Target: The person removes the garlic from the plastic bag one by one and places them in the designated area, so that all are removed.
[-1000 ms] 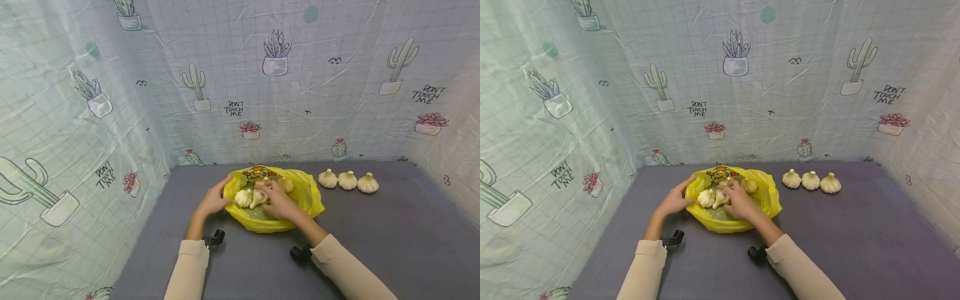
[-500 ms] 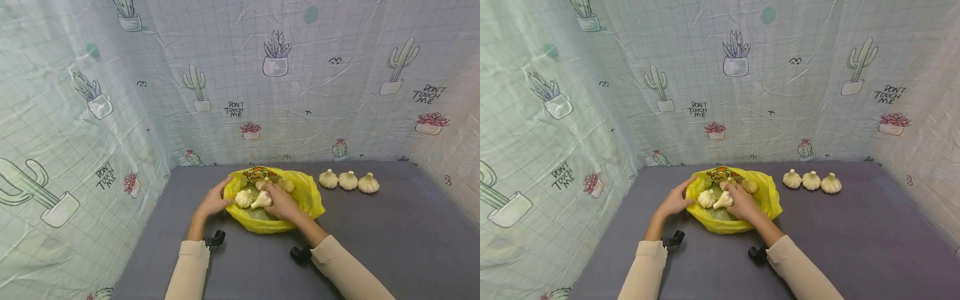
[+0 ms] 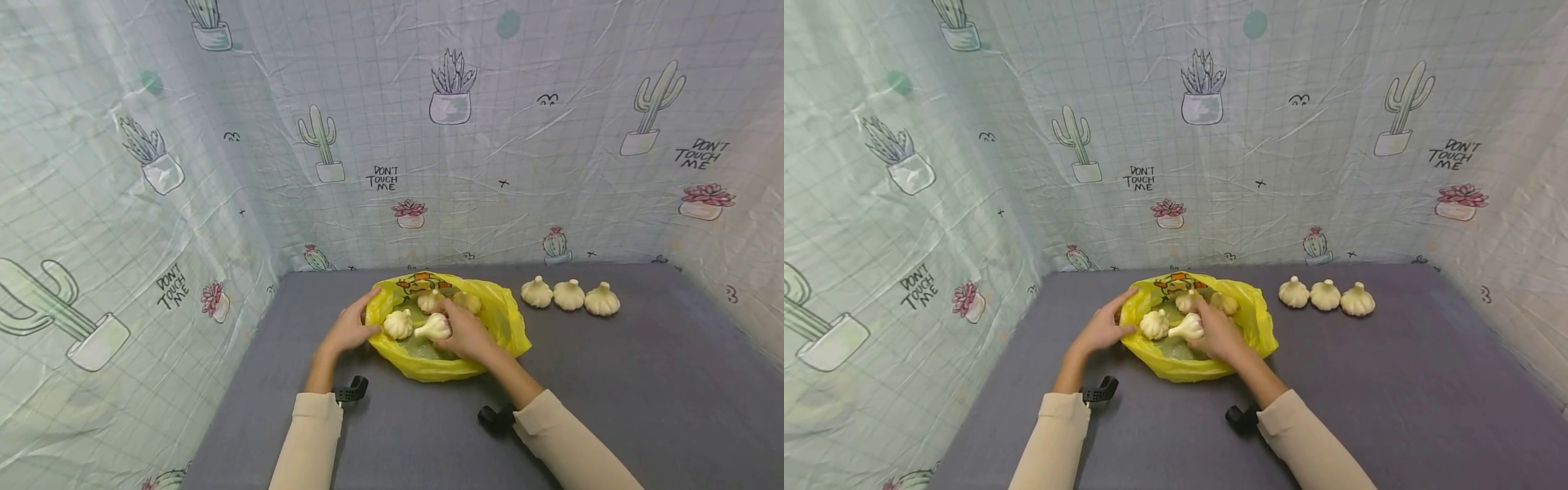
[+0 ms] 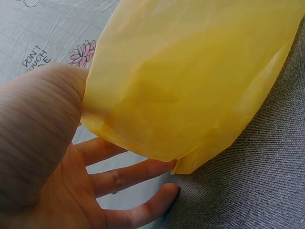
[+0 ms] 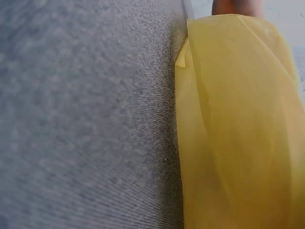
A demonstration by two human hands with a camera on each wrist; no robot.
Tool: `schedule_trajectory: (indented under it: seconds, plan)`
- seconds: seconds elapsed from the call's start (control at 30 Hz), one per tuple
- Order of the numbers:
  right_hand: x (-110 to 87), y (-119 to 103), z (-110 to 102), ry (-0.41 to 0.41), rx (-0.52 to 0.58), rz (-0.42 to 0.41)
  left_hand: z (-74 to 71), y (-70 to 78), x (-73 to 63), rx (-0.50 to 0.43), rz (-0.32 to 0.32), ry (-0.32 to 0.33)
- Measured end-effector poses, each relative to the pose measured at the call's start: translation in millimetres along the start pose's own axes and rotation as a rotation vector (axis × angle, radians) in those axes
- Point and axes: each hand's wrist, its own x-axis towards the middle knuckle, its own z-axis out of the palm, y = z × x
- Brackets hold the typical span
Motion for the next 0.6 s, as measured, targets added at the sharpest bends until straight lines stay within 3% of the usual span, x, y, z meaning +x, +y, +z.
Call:
schedule_trajectory:
  seconds: [0.33,0.6]
  plan:
    - [-11.8,3.1,-9.0,0.010,0.097,0.021,3.8,-1.8,5.8,-0.006,0.020,-0.013]
    - [-23.1,-13.1,-23.0,0.007,0.189,-0.009,0.2,-5.9,2.2,-0.021,0.009,-0.007]
